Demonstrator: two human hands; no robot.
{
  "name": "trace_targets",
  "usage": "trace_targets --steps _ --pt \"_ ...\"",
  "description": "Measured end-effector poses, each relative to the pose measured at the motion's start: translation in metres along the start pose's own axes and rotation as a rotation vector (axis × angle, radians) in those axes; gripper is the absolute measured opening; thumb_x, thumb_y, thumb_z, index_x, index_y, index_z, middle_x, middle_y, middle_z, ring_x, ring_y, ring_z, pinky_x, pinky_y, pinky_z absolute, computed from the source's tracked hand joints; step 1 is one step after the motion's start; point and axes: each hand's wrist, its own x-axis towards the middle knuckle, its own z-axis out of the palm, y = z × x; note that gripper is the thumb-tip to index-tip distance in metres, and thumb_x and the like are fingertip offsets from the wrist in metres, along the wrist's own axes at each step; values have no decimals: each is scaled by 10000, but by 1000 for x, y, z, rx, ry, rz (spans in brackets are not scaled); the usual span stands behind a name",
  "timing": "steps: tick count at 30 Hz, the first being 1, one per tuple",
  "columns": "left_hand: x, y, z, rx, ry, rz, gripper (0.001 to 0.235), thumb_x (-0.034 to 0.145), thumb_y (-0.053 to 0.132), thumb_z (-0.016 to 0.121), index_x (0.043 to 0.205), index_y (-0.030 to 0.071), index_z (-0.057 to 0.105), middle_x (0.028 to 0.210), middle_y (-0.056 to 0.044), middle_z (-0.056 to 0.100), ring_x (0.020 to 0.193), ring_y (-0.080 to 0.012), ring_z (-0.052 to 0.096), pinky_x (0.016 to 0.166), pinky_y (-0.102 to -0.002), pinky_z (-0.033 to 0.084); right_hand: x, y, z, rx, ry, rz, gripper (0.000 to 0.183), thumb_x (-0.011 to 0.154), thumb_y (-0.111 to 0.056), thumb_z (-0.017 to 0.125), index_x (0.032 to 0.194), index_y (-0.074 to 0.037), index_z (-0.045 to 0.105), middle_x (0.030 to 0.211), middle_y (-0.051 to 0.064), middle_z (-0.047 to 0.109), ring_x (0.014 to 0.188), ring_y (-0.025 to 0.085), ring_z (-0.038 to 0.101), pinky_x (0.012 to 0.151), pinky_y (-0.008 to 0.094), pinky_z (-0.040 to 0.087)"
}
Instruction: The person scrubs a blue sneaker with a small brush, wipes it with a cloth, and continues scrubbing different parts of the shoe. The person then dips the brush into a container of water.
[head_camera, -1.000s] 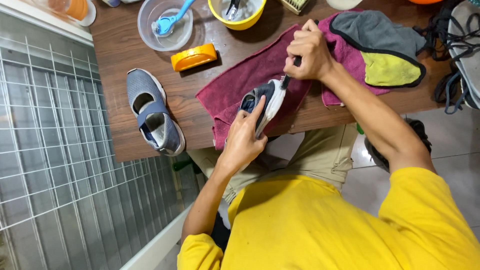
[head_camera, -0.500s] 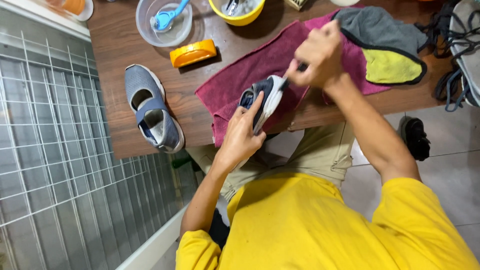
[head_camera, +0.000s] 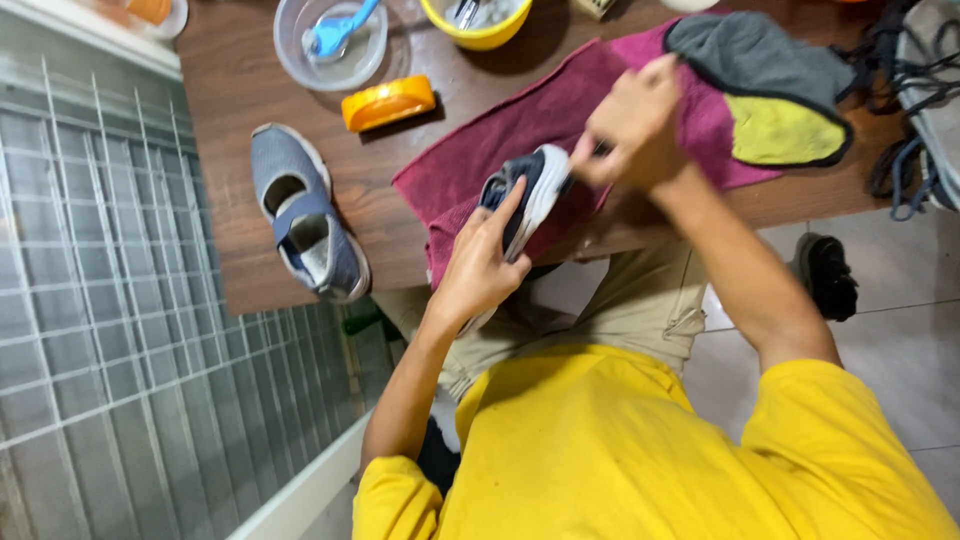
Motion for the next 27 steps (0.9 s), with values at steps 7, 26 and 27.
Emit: trace_targets --steps 7,26,27 --pt "6 -3 4 47 11 42 950 811 91 665 1653 171 233 720 -129 515 895 -294 452 772 -397 423 -1 9 -3 29 75 40 206 718 -190 587 555 -142 471 499 -19 441 533 177 344 736 409 317" --pt "5 -8 6 62 41 55 968 785 101 678 1646 183 242 928 -217 613 958 -353 506 818 -438 456 30 -39 -3 152 71 -69 228 709 -204 565 574 -189 383 513 -24 352 479 177 280 675 424 323" --pt "7 -8 4 62 36 56 968 785 101 678 1646 183 242 928 -217 613 958 -353 506 818 -438 456 28 -28 0 150 70 -65 228 709 -204 565 574 -189 383 513 -24 352 479 177 280 675 424 323"
